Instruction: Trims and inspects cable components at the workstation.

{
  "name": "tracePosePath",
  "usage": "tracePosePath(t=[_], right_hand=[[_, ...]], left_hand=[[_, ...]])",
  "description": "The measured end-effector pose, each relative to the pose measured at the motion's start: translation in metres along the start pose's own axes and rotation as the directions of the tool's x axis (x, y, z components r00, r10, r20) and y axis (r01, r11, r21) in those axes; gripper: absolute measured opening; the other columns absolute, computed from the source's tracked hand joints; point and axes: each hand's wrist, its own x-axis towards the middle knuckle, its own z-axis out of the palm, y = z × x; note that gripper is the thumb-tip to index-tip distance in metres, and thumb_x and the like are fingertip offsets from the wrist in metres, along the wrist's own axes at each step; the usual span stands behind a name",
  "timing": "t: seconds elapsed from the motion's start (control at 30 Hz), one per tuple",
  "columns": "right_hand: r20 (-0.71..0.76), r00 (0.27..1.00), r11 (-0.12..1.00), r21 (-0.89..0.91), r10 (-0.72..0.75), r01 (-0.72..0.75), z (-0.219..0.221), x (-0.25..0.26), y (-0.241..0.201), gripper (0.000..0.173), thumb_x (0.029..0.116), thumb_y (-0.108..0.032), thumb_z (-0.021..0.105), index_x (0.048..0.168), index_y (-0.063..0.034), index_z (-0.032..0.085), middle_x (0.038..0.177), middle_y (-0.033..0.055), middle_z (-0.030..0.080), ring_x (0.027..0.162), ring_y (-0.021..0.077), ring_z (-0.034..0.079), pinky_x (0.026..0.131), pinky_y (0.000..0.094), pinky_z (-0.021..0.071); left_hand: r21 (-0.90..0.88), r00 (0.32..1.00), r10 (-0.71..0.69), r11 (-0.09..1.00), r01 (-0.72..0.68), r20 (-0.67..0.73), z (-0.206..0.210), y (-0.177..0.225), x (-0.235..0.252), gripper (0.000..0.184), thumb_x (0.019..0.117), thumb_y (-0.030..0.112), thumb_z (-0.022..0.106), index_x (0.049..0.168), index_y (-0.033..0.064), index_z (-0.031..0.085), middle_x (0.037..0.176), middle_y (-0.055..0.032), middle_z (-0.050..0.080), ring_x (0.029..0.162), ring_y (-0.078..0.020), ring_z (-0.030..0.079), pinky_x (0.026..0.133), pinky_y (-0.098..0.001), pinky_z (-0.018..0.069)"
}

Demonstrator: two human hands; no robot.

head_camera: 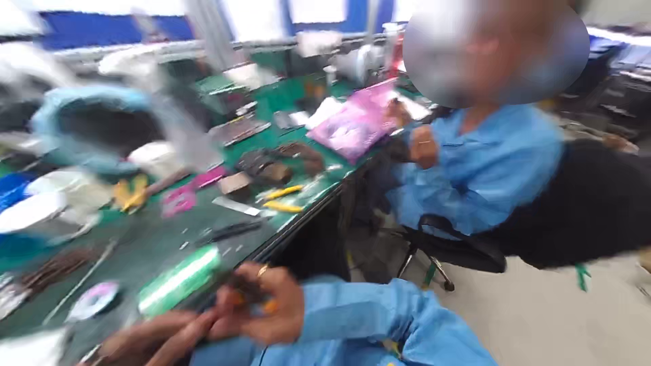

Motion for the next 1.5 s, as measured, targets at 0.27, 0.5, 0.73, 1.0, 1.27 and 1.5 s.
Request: tracePosePath(t=[0.27,0.5,0.73,1.0,1.27,1.5], right_hand=[[0.027,1.000,0.998,0.061,0.013,-0.014,0.019,-0.021,0.022,0.028,0.0902,-0.004,0.075,0.111,-0.0162,0.061,0.096,-0.0024,0.068,0.086,0.0084,0.068,0.079,0.0260,0.0602],[0.046,0.997,0.998,-0.022,-0.061,0.062,0.020,-0.032,0.025,0.030,0.0905,-0.002,0.073,0.112,-0.0170,0.059,0.096,-0.0022,0.066,0.090,0.0089,0.068,0.082,0.0256,0.0601],[0.109,0.992,0.994,-0.077,-0.070,0.079,0.016,-0.038,0.029,0.026,0.0926,-0.005,0.072,0.112,-0.0166,0.059,0.095,-0.0019,0.066,0.089,0.0088,0.068,0.081,0.0260,0.0601],[0.256,0.962,0.988,-0.141,0.091,-0.056,-0.021,-0.023,0.018,0.038,0.1025,-0.032,0.063,0.120,0.0018,0.061,0.101,0.0083,0.070,0.092,0.0161,0.070,0.083,0.0347,0.0613],[0.316,0.936,0.959,-0.278,0.154,-0.065,-0.014,-0.027,-0.008,0.039,0.1023,-0.029,0.063,0.119,0.0063,0.061,0.101,0.0073,0.071,0.097,0.0096,0.069,0.089,0.0297,0.0596],[0.324,0.924,0.954,-0.278,0.204,-0.113,-0.002,-0.032,-0.019,0.036,0.1022,-0.025,0.063,0.119,0.0072,0.060,0.099,0.0058,0.071,0.094,0.0075,0.068,0.087,0.0275,0.0595]], left_hand=[[-0.260,0.978,-0.064,0.966,0.010,-0.198,-0.016,-0.005,-0.004,0.006,0.0907,-0.003,0.072,0.095,0.0010,0.073,0.091,-0.0094,0.077,0.081,-0.0166,0.075,0.076,-0.0305,0.0641],[-0.299,0.970,-0.095,0.954,0.024,-0.225,-0.020,0.007,-0.007,0.006,0.0921,-0.004,0.070,0.095,-0.0018,0.074,0.089,-0.0125,0.077,0.081,-0.0177,0.076,0.078,-0.0299,0.0637],[-0.324,0.980,-0.104,0.945,0.044,-0.169,-0.018,0.007,-0.009,0.007,0.0945,-0.002,0.068,0.099,-0.0013,0.073,0.091,-0.0140,0.076,0.083,-0.0169,0.074,0.076,-0.0280,0.0617],[-0.131,0.998,-0.031,0.991,0.024,-0.057,-0.027,0.023,-0.012,0.006,0.0970,0.003,0.067,0.102,-0.0007,0.068,0.091,-0.0110,0.073,0.067,-0.0129,0.069,0.054,-0.0216,0.0581],[0.049,0.999,-0.007,0.999,0.005,0.037,-0.017,0.029,-0.021,0.005,0.0928,0.004,0.071,0.095,0.0002,0.073,0.081,-0.0014,0.073,0.068,-0.0064,0.067,0.062,-0.0191,0.0590],[0.081,0.998,0.048,0.995,-0.051,0.043,-0.013,0.036,-0.025,0.002,0.0905,0.001,0.071,0.091,0.0007,0.072,0.077,0.0001,0.071,0.066,-0.0034,0.065,0.059,-0.0166,0.0559]])
